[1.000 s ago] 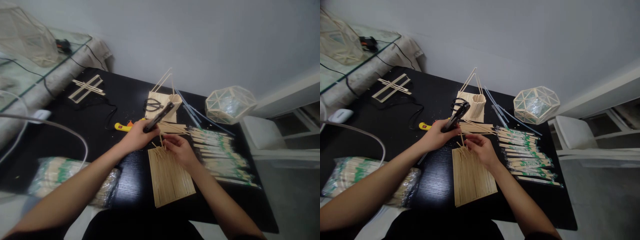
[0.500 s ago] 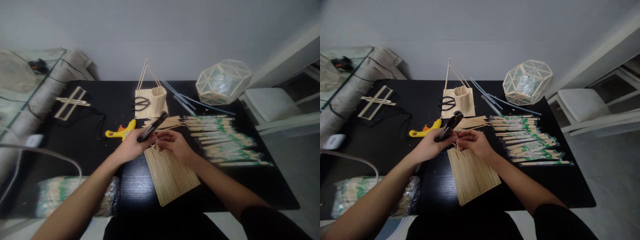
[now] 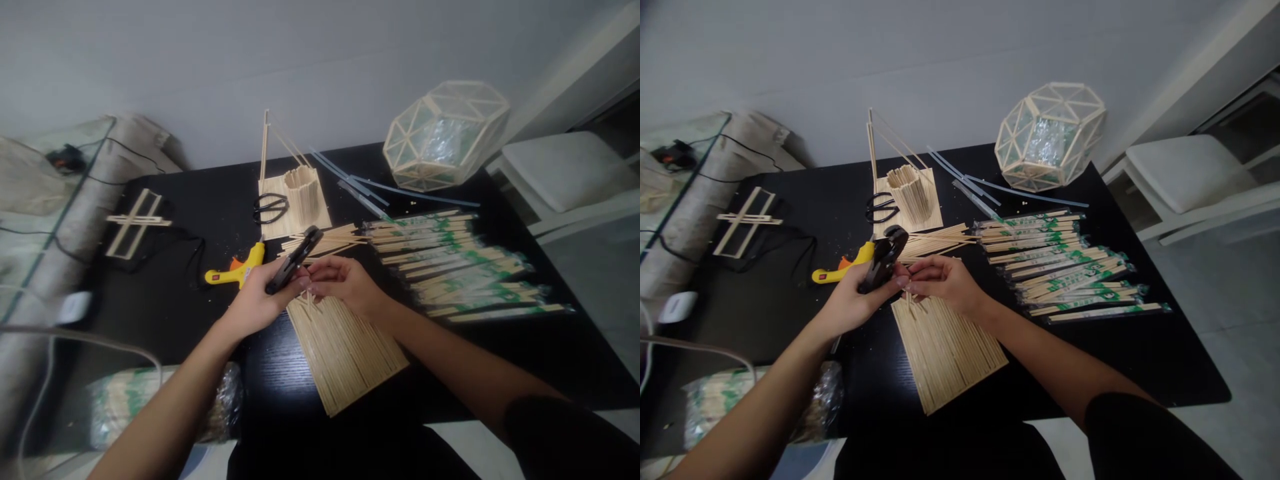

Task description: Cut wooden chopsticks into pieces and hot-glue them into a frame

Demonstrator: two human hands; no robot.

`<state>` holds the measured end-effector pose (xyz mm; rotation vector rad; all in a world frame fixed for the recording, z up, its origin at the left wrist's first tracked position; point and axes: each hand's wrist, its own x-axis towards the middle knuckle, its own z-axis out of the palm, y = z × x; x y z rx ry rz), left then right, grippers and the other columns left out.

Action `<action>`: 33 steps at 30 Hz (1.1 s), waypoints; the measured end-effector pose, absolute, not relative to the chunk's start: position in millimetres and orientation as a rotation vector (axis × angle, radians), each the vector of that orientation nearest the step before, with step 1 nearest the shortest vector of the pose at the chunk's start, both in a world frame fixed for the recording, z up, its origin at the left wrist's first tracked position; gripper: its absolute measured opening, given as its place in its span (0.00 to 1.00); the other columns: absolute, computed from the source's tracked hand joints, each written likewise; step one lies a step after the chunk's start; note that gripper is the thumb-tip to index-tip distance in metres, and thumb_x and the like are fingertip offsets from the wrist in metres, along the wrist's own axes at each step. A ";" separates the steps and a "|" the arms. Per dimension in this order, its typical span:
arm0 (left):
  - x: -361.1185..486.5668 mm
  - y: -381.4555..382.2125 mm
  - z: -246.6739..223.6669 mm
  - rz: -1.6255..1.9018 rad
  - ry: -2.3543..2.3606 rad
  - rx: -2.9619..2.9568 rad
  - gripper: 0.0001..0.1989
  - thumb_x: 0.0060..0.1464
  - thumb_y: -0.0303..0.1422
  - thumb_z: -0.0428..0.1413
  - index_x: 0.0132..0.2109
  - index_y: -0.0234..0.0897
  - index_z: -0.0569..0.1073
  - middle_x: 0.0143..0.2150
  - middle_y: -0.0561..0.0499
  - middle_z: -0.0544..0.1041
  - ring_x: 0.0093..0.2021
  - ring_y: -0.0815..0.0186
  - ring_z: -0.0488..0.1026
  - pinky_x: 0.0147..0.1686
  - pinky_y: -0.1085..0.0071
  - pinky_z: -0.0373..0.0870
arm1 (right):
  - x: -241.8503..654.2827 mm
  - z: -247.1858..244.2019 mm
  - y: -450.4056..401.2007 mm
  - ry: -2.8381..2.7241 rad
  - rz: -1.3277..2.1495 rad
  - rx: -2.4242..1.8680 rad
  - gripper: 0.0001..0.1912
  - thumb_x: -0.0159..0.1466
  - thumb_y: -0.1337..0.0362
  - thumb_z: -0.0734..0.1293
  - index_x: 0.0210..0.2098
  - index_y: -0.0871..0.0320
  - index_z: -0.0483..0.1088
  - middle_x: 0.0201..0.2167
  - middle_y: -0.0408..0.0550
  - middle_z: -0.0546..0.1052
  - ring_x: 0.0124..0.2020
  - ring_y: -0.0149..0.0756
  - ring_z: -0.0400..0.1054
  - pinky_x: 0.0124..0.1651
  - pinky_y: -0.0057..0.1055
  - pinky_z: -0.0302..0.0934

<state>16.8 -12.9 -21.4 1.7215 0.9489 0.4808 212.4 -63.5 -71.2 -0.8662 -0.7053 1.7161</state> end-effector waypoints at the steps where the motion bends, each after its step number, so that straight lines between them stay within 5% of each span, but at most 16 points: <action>1: 16.6 -13.2 -21.6 0.491 0.961 1.724 0.09 0.60 0.36 0.64 0.42 0.35 0.78 0.35 0.50 0.79 0.35 0.65 0.73 0.38 0.68 0.71 | 212.4 -71.6 -63.5 -0.704 1.715 -0.874 0.19 0.49 0.61 0.85 0.36 0.57 0.78 0.29 0.42 0.85 0.28 0.31 0.79 0.33 0.28 0.75; 28: 14.2 -13.7 -20.1 0.463 0.883 1.797 0.09 0.64 0.38 0.61 0.44 0.35 0.76 0.37 0.51 0.77 0.35 0.66 0.72 0.37 0.69 0.69 | 213.0 -77.4 -61.9 -0.634 1.706 -0.879 0.22 0.47 0.61 0.86 0.39 0.55 0.80 0.31 0.42 0.84 0.30 0.33 0.78 0.36 0.31 0.75; 33: 17.1 -16.5 -21.3 0.519 1.023 1.787 0.14 0.58 0.40 0.67 0.39 0.37 0.73 0.31 0.56 0.72 0.31 0.69 0.68 0.32 0.72 0.65 | 213.0 -75.8 -62.5 -0.616 1.646 -0.843 0.19 0.50 0.60 0.85 0.41 0.52 0.84 0.33 0.41 0.85 0.32 0.30 0.78 0.38 0.28 0.73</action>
